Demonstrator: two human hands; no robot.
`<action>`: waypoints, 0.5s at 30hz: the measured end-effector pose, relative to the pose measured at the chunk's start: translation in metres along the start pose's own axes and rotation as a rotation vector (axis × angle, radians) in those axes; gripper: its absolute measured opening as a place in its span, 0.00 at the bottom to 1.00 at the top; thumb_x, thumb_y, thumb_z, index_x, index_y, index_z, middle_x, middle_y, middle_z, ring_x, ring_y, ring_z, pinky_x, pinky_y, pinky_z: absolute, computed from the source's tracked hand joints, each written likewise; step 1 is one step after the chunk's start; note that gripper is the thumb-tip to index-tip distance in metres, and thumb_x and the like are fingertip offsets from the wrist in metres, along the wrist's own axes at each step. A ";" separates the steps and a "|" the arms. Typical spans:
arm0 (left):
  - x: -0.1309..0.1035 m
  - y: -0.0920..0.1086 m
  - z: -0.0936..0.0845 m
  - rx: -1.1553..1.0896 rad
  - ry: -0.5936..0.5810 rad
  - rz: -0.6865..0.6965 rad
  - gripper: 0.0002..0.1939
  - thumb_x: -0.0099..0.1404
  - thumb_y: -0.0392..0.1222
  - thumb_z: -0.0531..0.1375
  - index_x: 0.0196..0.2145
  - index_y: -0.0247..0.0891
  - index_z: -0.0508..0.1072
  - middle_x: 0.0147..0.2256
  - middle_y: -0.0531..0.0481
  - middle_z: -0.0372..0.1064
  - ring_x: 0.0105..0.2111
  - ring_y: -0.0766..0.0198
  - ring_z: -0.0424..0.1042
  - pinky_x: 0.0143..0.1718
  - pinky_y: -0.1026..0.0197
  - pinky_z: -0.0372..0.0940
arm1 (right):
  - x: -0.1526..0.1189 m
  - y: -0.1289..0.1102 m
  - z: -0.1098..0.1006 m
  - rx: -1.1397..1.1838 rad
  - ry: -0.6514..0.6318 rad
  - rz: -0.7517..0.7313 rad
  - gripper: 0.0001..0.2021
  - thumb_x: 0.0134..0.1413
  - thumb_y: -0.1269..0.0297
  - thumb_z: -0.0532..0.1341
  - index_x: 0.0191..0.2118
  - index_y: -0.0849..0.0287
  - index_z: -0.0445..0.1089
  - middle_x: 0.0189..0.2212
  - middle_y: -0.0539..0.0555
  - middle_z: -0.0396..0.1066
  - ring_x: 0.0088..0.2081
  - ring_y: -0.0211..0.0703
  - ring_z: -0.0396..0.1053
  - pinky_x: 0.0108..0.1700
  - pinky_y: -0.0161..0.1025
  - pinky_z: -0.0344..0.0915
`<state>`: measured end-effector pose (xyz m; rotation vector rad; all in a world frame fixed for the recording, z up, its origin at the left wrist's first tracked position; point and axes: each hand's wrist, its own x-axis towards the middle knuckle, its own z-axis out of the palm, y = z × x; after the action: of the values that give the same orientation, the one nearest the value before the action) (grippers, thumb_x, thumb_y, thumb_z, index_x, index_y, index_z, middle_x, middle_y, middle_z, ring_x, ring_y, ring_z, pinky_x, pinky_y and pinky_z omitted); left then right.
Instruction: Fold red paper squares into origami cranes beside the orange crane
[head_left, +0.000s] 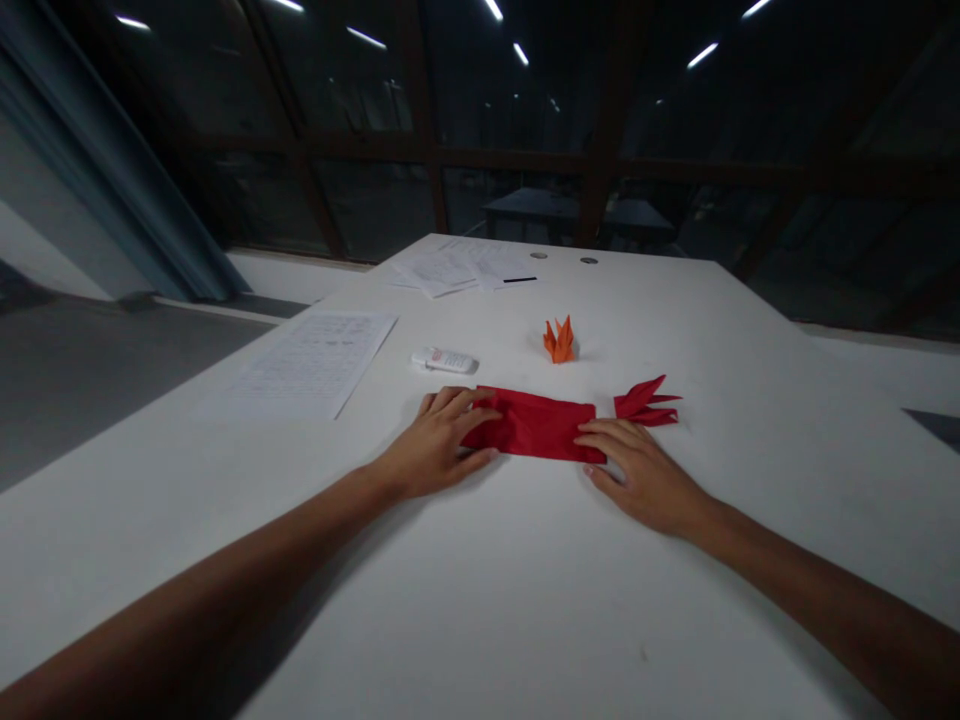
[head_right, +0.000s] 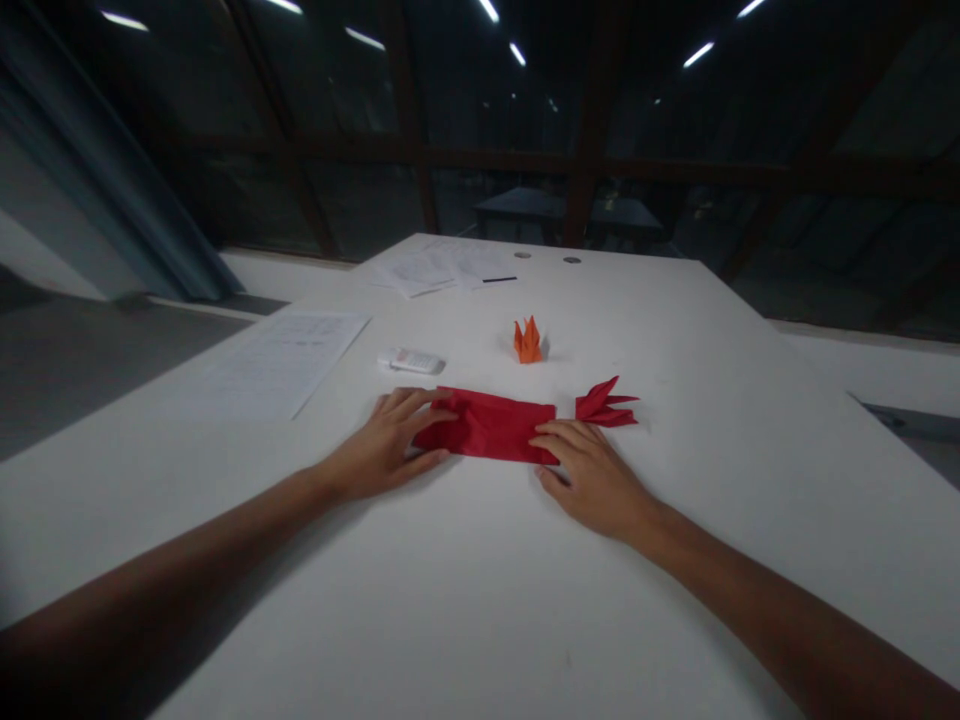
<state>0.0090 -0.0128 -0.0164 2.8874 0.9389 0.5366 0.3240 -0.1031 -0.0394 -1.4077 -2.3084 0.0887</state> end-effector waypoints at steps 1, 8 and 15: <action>0.001 0.002 0.000 -0.007 -0.005 0.014 0.22 0.68 0.52 0.60 0.57 0.45 0.69 0.61 0.43 0.64 0.57 0.47 0.62 0.56 0.42 0.57 | 0.000 0.000 0.000 0.003 0.000 -0.004 0.16 0.63 0.66 0.60 0.56 0.54 0.70 0.57 0.58 0.71 0.58 0.54 0.66 0.61 0.58 0.62; 0.007 0.029 0.007 -0.041 -0.026 0.025 0.19 0.69 0.54 0.60 0.53 0.44 0.72 0.54 0.47 0.72 0.54 0.51 0.67 0.55 0.47 0.55 | -0.001 -0.008 0.002 0.023 -0.007 -0.032 0.17 0.62 0.64 0.62 0.56 0.55 0.69 0.58 0.58 0.70 0.59 0.53 0.66 0.62 0.56 0.62; 0.005 0.030 0.009 -0.082 -0.065 0.013 0.12 0.70 0.45 0.58 0.50 0.45 0.74 0.52 0.48 0.73 0.52 0.52 0.67 0.53 0.50 0.58 | -0.004 -0.001 -0.006 0.045 -0.053 -0.049 0.18 0.62 0.65 0.61 0.57 0.51 0.69 0.61 0.57 0.65 0.61 0.54 0.63 0.63 0.58 0.61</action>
<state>0.0328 -0.0335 -0.0180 2.8209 0.8692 0.4683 0.3269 -0.1079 -0.0352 -1.3408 -2.3673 0.1633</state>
